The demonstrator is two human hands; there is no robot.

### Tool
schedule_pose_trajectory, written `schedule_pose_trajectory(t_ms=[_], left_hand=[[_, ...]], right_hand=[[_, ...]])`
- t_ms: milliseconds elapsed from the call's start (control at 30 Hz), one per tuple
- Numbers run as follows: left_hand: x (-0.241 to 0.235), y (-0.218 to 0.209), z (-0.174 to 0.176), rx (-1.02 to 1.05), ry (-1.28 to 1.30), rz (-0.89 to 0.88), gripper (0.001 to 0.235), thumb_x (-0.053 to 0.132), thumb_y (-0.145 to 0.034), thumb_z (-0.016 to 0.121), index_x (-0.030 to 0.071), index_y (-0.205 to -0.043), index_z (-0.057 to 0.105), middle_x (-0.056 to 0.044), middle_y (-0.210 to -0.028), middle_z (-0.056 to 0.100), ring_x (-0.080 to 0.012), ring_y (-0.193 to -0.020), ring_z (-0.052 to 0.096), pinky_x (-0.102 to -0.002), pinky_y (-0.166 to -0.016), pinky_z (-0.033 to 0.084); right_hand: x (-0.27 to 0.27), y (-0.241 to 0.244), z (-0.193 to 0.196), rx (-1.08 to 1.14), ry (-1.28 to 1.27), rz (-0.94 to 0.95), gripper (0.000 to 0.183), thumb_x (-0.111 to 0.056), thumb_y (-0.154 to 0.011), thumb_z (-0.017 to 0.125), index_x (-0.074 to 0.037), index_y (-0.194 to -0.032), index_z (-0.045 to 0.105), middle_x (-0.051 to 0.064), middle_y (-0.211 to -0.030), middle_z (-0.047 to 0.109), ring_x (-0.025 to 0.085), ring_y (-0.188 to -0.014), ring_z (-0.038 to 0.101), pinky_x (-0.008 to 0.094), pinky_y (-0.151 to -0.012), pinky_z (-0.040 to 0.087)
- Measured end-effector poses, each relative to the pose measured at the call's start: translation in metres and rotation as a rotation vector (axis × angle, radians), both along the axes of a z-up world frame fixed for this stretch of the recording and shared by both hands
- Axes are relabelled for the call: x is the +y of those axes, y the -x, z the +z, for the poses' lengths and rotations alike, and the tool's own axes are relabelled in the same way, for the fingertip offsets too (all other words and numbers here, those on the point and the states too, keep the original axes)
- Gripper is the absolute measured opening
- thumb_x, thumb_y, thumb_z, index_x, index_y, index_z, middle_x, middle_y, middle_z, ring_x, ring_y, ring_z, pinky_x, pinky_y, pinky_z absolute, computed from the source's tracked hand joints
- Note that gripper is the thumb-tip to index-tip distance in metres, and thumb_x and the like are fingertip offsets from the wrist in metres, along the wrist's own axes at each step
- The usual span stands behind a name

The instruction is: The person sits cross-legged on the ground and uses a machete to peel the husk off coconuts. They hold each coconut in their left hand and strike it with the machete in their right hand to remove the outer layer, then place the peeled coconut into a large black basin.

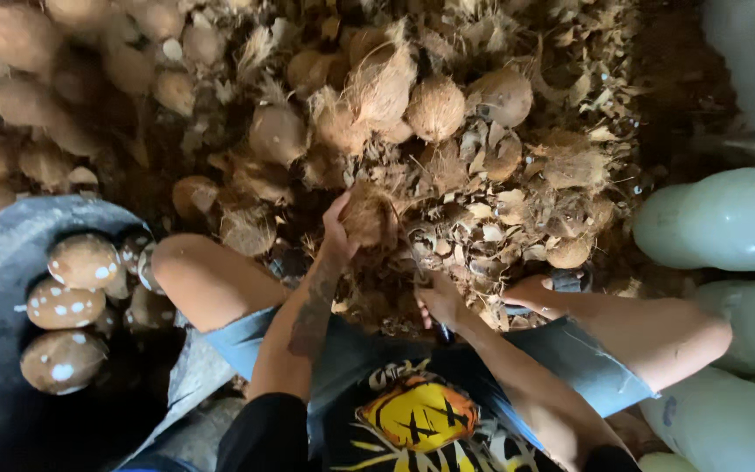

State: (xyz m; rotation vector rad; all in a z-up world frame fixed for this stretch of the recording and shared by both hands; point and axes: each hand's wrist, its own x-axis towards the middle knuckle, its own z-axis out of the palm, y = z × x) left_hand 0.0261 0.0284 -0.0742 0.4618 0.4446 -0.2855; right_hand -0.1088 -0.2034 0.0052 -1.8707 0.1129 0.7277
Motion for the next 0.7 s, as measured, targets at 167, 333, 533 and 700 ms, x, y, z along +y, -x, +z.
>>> schedule_pose_trajectory(t_ms=[167,333,533,700], left_hand=[[-0.008,0.030,0.003,0.170,-0.132,0.036,0.054,0.043,-0.098,0.079,0.007,-0.137,0.067,-0.019,-0.136,0.069,-0.0404,-0.121,0.068,-0.060,-0.106,0.053],[-0.012,0.021,0.009,0.153,-0.096,0.068,0.046,0.044,-0.098,0.076,0.006,-0.125,0.074,-0.018,-0.129,0.072,-0.0385,-0.116,0.071,-0.056,-0.105,0.056],[-0.014,0.022,0.004,0.241,-0.192,0.133,0.048,0.043,-0.089,0.082,0.010,-0.123,0.075,-0.015,-0.127,0.073,-0.0303,-0.112,0.072,-0.044,-0.101,0.056],[-0.010,0.032,0.010,0.273,-0.131,0.081,0.060,0.055,-0.079,0.087,0.013,-0.120,0.079,-0.019,-0.128,0.075,-0.0389,-0.115,0.073,-0.058,-0.105,0.056]], right_hand=[[-0.015,0.014,0.000,-0.527,-0.773,0.056,0.041,0.023,-0.081,0.054,0.004,-0.118,0.051,0.020,-0.089,0.064,0.032,-0.081,0.075,0.038,-0.082,0.060],[-0.003,0.007,0.021,-0.476,-0.552,-0.071,0.009,0.004,-0.084,0.064,-0.004,-0.087,0.065,0.012,-0.062,0.066,0.025,-0.046,0.065,0.026,-0.048,0.053],[0.005,-0.005,0.032,-0.072,-0.245,0.055,0.042,0.004,-0.081,0.060,-0.011,-0.042,0.052,0.007,-0.037,0.051,0.018,-0.027,0.038,0.030,-0.040,0.042],[0.004,0.007,0.055,-0.212,-0.216,0.127,0.022,0.010,-0.091,0.052,0.000,-0.072,0.052,0.022,-0.056,0.055,0.039,-0.053,0.064,0.038,-0.070,0.060]])
